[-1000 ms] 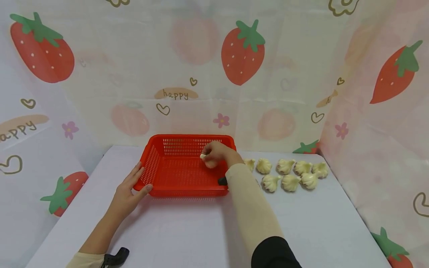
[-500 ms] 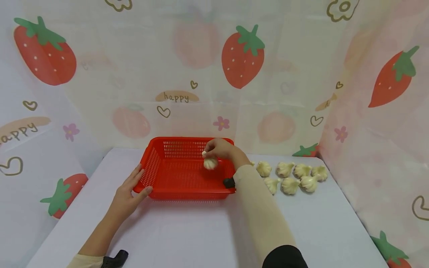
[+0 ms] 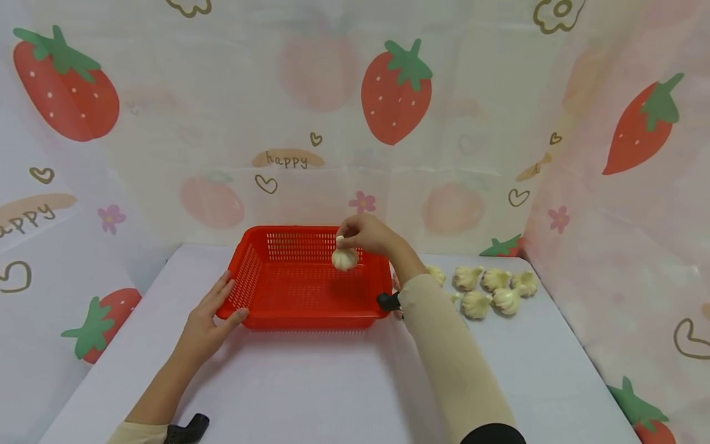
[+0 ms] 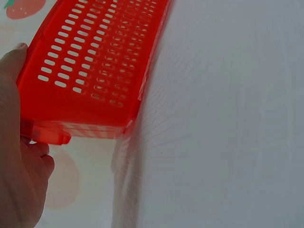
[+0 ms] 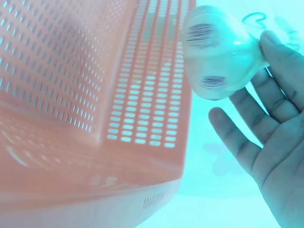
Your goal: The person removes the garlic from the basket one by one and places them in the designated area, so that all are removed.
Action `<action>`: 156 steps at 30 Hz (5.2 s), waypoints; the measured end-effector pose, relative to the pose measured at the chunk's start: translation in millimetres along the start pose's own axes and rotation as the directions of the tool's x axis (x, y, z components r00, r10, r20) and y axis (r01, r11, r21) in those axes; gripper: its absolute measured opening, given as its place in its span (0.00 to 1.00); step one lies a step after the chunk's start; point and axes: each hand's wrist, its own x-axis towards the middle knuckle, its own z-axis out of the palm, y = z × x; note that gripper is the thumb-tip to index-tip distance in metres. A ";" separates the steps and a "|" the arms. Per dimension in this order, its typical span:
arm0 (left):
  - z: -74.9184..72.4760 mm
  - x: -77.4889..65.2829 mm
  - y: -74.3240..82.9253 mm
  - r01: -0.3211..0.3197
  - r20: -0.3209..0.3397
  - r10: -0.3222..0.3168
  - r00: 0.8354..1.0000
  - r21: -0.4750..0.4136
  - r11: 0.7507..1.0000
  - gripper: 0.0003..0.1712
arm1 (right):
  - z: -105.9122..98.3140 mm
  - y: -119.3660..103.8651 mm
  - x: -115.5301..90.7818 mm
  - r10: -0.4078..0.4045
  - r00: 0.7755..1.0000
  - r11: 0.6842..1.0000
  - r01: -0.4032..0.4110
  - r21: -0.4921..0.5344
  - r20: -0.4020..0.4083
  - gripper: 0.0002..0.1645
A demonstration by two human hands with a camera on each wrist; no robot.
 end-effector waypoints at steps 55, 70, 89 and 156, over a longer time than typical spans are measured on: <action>-2.0 -2.6 4.1 0.003 0.002 -0.003 1.000 -0.003 1.000 0.49 | 26.5 -0.4 -185.4 0.118 0.868 0.985 -0.042 0.165 -0.483 0.14; -1.5 -2.1 2.6 0.005 0.004 -0.005 1.000 -0.001 1.000 0.49 | 16.5 12.9 -225.7 0.145 0.843 0.981 -0.056 0.184 -0.519 0.16; -2.1 -2.2 2.5 0.010 0.005 -0.010 1.000 0.007 1.000 0.49 | -3.3 30.3 -241.9 0.131 0.786 0.987 -0.045 0.156 -0.604 0.15; -2.4 -3.0 -1.6 0.007 0.002 -0.007 1.000 0.015 1.000 0.48 | -93.1 140.3 -319.1 0.573 0.242 0.794 -0.399 0.458 -0.783 0.16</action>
